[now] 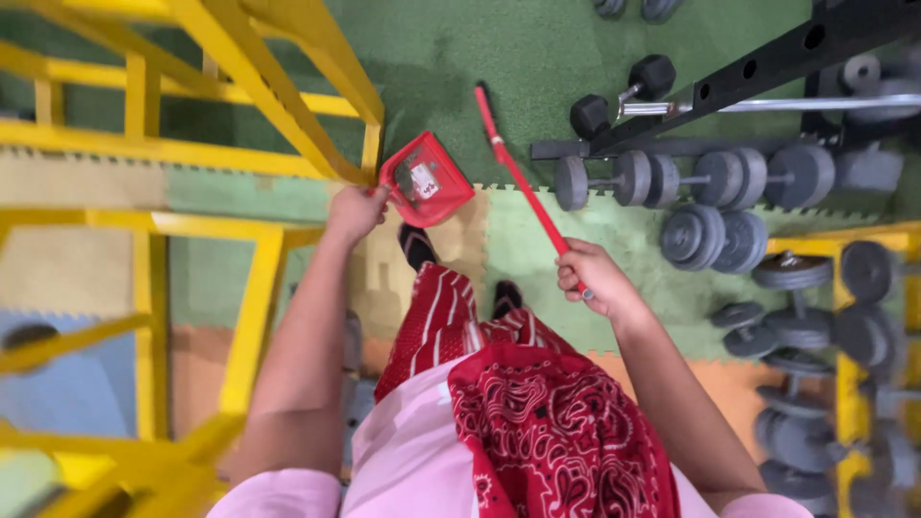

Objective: The person is sweeping debris off the floor into a dustpan using a small broom inside a gym.

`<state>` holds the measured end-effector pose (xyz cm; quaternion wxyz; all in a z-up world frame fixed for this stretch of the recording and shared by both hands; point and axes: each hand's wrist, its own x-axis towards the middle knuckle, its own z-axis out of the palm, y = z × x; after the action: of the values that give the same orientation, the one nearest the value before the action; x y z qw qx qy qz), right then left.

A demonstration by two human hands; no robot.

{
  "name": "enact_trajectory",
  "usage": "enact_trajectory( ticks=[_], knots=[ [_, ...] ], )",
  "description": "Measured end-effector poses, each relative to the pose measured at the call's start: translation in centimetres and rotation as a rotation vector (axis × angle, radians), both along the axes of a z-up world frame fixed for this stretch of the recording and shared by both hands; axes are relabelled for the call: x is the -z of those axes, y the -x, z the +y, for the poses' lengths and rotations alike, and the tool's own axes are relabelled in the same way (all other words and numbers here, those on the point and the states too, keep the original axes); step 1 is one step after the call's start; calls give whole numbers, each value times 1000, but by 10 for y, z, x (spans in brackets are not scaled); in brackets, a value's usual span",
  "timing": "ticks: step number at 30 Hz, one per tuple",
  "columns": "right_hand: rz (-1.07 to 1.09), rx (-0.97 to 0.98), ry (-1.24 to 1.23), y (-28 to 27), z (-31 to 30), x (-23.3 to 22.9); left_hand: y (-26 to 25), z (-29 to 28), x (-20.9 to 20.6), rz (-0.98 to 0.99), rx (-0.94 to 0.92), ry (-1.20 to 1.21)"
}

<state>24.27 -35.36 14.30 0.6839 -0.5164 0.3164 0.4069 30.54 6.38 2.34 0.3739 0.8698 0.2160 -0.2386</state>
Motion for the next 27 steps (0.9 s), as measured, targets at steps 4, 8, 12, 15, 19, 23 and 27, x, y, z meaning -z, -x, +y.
enact_trajectory(
  ticks=[4,8,12,15,19,23,27],
  knots=[
    [-16,179,11,-30,32,22,-78,14,-6,20,126,6],
    [-15,295,57,-57,61,56,-147,20,-9,89,262,-24],
    [29,343,137,-92,101,127,-194,19,12,103,372,-100],
    [-81,176,289,-109,159,167,-220,16,27,96,423,-171],
    [18,25,397,-104,218,151,-250,16,14,138,441,-208],
    [-40,308,62,-79,173,161,-269,23,32,159,473,-216],
    [129,409,218,-97,136,76,-266,37,41,169,489,-216]
  ],
)
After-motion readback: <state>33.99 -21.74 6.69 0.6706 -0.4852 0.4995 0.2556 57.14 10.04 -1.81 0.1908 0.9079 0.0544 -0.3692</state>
